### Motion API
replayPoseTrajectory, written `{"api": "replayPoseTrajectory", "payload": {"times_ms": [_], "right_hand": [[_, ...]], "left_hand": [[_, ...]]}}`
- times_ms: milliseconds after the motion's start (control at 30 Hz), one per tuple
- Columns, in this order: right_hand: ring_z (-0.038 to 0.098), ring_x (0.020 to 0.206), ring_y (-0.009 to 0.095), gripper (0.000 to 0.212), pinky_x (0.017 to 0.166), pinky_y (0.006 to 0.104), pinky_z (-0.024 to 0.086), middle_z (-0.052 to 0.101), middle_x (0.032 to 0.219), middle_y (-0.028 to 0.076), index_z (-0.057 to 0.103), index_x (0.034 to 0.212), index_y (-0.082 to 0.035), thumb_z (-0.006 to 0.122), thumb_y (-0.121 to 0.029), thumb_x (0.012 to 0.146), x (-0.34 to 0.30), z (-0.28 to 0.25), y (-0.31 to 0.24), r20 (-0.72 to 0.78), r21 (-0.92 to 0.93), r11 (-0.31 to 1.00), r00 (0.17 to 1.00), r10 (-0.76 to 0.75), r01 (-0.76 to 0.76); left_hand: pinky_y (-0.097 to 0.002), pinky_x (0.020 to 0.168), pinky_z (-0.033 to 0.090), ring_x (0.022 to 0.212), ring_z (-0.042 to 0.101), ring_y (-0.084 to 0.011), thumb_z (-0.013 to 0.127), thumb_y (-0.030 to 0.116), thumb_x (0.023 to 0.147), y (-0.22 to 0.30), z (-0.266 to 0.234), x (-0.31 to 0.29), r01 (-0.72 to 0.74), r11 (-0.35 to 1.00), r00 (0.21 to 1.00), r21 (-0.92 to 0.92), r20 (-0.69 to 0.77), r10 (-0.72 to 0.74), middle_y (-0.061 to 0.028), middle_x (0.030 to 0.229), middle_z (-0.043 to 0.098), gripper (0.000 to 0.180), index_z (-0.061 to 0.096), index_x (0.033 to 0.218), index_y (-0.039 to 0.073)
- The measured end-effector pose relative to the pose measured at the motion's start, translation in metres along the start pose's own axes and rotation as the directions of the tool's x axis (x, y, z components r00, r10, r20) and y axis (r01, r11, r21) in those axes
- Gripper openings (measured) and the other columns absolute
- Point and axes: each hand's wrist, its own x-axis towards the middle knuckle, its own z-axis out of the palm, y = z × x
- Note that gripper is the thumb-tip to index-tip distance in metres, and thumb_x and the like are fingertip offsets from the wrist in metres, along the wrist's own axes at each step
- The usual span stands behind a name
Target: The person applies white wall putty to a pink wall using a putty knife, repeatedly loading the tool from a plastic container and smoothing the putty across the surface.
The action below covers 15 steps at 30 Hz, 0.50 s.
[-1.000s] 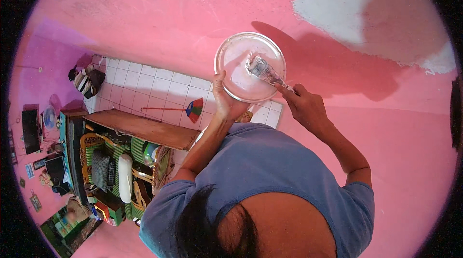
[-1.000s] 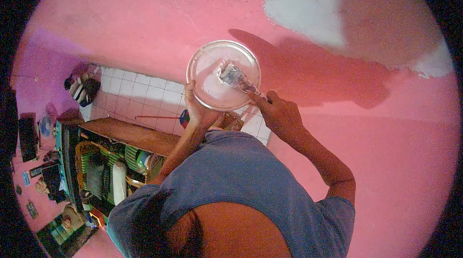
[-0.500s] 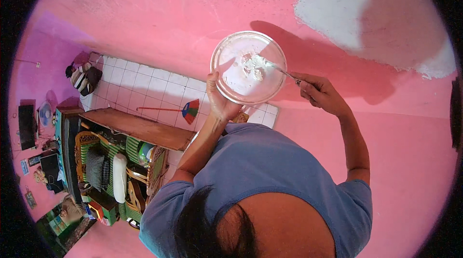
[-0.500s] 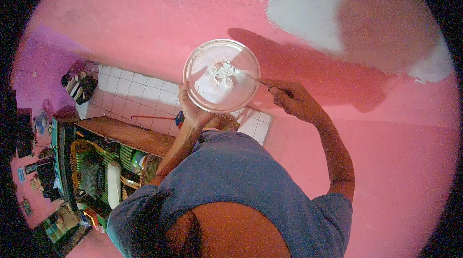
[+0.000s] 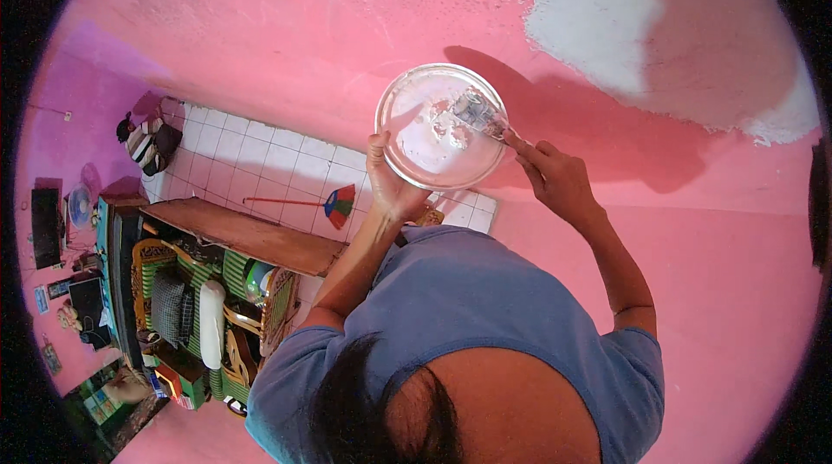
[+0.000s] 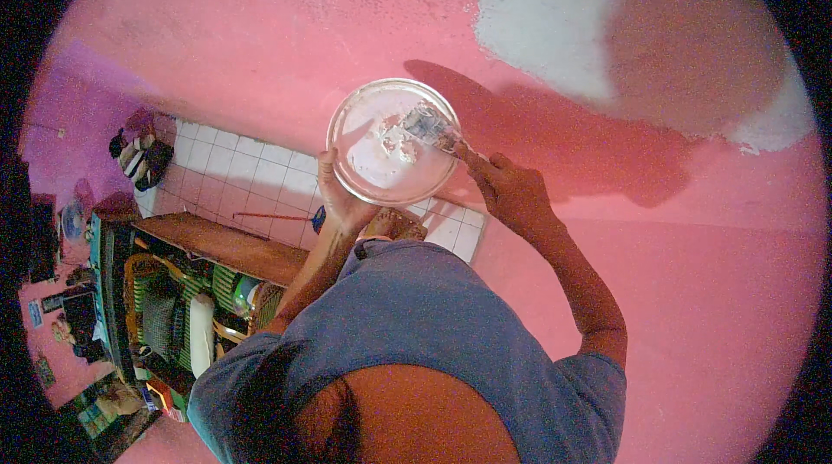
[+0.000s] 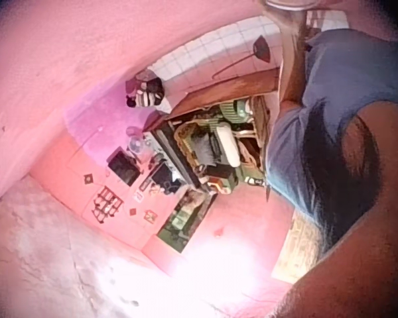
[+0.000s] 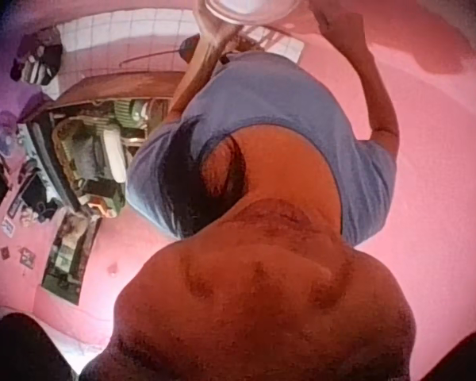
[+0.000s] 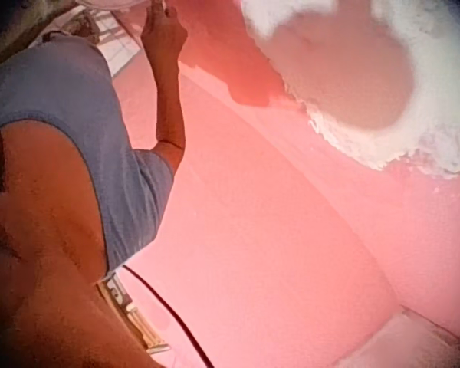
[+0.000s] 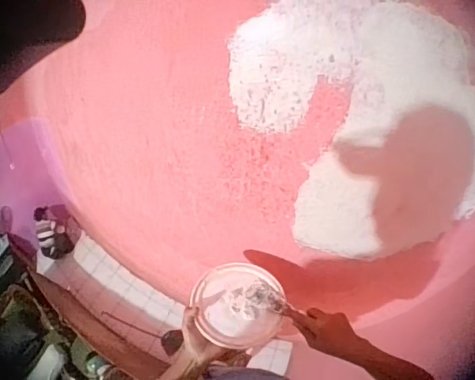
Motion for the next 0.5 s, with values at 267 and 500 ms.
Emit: {"api": "replayPoseTrajectory", "payload": {"times_ms": [267,500], "right_hand": [[0.05,0.053,0.01,0.037,0.044,0.026,0.043,0.049,0.064,0.0,0.05,0.132,-0.012,0.044,-0.027,0.099,0.008,-0.024,0.01,0.479,0.72,0.528,0.873,0.092,-0.45],[0.044,0.05,0.007,0.038,0.049,0.0223,0.041,0.048,0.064,0.001,0.048,0.134,-0.006,0.041,-0.021,0.099,0.008,-0.029,0.006,0.388,0.747,0.525,0.909,0.154,-0.408]], "left_hand": [[-0.053,0.106,0.033,0.127,0.04,-0.034,0.057,0.046,0.078,0.0,0.005,0.0,-0.014,0.999,1.0,0.03,-0.01,0.014,-0.0183,0.141,0.038,0.08,0.032,0.141,0.004],[-0.0519,0.106,0.032,0.127,0.041,-0.0313,0.057,0.042,0.078,0.002,0.005,-0.001,0.075,0.995,0.996,-0.062,-0.047,-0.078,-0.0152,0.139,0.042,0.074,0.036,0.139,0.006]]}}
